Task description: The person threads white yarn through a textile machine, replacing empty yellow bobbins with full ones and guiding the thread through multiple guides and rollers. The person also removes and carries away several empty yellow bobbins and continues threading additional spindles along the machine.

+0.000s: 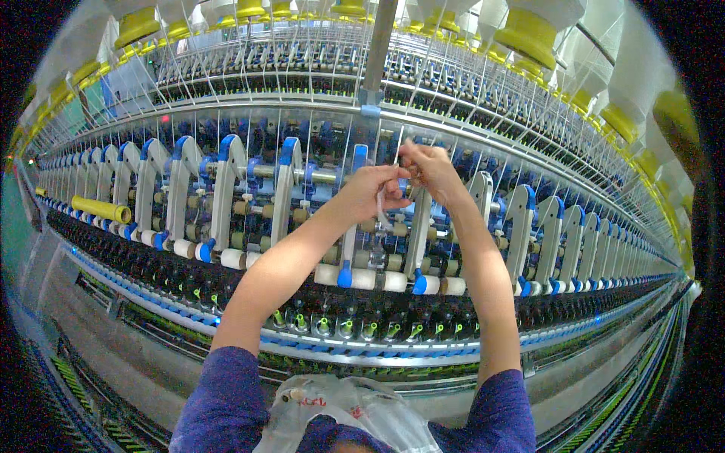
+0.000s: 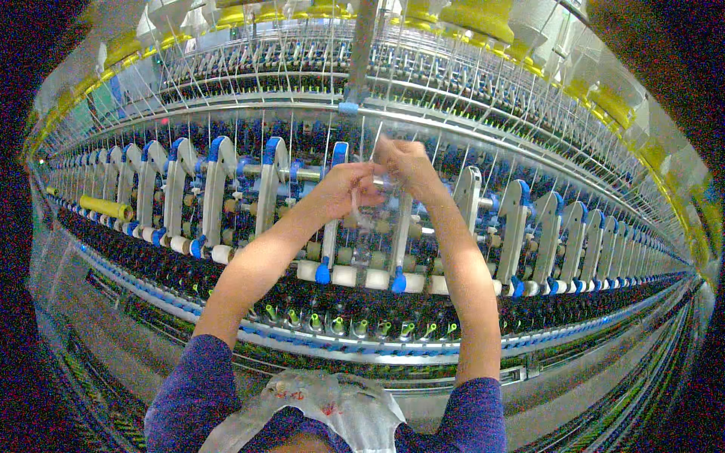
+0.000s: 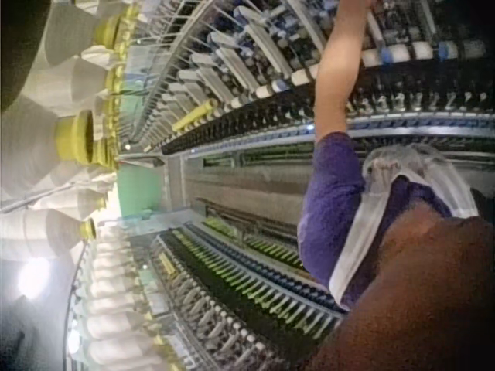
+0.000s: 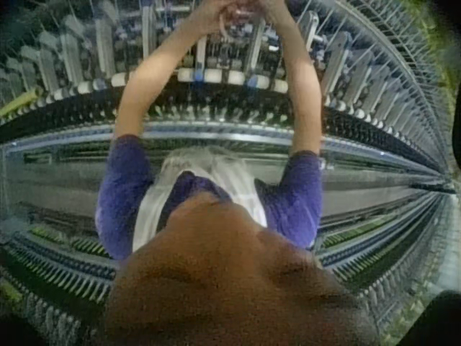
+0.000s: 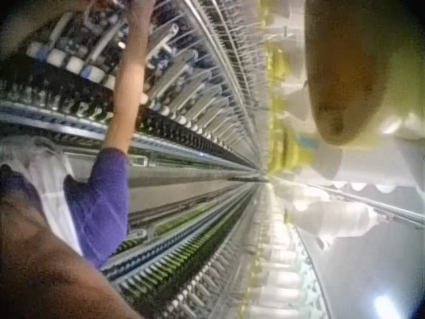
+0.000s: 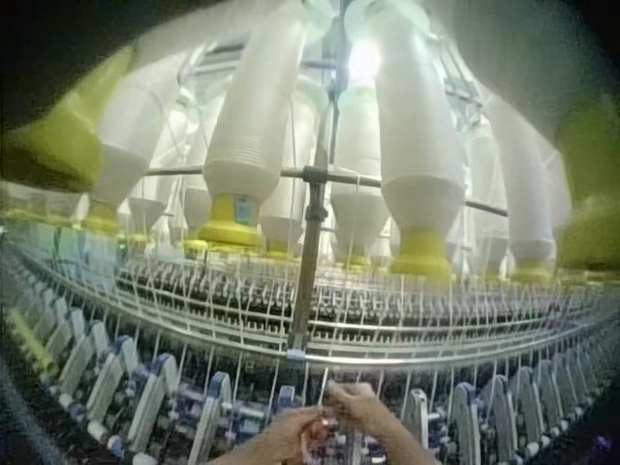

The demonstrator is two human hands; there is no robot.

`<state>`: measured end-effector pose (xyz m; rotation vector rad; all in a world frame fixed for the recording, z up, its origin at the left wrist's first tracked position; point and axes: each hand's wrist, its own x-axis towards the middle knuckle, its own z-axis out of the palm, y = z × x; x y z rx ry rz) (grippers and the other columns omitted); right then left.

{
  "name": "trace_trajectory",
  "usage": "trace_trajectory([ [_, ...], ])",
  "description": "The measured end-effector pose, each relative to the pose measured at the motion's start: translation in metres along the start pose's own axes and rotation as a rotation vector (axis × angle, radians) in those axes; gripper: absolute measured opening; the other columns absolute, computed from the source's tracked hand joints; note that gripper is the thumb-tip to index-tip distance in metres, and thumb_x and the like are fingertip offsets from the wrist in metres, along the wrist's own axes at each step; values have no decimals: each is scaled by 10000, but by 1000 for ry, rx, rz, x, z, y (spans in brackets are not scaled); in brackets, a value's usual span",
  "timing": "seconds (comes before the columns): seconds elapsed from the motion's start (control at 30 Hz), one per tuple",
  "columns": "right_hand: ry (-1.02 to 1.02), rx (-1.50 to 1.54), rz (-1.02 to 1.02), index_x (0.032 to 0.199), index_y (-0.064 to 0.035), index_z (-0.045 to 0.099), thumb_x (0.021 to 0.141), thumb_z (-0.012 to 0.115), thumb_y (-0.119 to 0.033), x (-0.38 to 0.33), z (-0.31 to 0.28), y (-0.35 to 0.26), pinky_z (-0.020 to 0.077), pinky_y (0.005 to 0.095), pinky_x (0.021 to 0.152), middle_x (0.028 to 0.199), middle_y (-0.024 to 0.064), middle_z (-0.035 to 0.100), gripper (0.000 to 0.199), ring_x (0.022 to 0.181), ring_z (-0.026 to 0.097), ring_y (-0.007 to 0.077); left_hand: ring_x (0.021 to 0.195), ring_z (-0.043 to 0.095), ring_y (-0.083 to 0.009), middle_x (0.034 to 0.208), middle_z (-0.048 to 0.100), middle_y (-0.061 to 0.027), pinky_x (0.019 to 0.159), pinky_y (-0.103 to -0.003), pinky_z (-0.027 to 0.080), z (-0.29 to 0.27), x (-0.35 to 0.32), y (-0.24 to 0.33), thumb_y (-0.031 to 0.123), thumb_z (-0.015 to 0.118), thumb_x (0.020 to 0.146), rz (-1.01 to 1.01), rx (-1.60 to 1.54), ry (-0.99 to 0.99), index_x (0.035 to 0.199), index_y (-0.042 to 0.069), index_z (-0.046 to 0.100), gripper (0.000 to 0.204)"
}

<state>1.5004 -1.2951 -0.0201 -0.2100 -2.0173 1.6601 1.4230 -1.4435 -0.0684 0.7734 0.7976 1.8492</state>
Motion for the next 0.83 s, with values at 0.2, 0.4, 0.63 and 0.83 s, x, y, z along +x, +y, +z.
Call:
trace_trajectory([
  [0.2,-95,-31,74,779,-30,656,810,713,-187,-5,11,0,306,179,440,688,-10,593,170,532,457,28,396,293,-31,511,323,74,349,-193,176,-6,-23,23,242,571,895,-166,237,-46,975,-20,633,280],
  [0.4,-44,-46,58,737,-56,656,796,707,-140,-7,15,6,301,189,446,674,-29,604,115,519,436,27,375,277,-24,498,343,77,343,-206,176,-4,-47,39,269,578,895,-310,716,-107,865,16,661,267],
  [0.63,-30,-75,-58,735,-84,666,799,685,-145,-19,-20,-2,327,204,460,635,-59,562,91,538,453,28,505,497,-92,620,558,4,407,-241,337,2,2,22,207,552,884,34,1168,-219,815,89,677,185],
  [0.83,79,-270,-158,768,-62,675,800,711,-163,-23,-28,2,356,196,427,624,-26,574,112,490,467,62,835,678,-246,851,699,-74,653,-383,540,-4,13,-28,139,589,812,48,2527,-193,842,105,712,132],
])
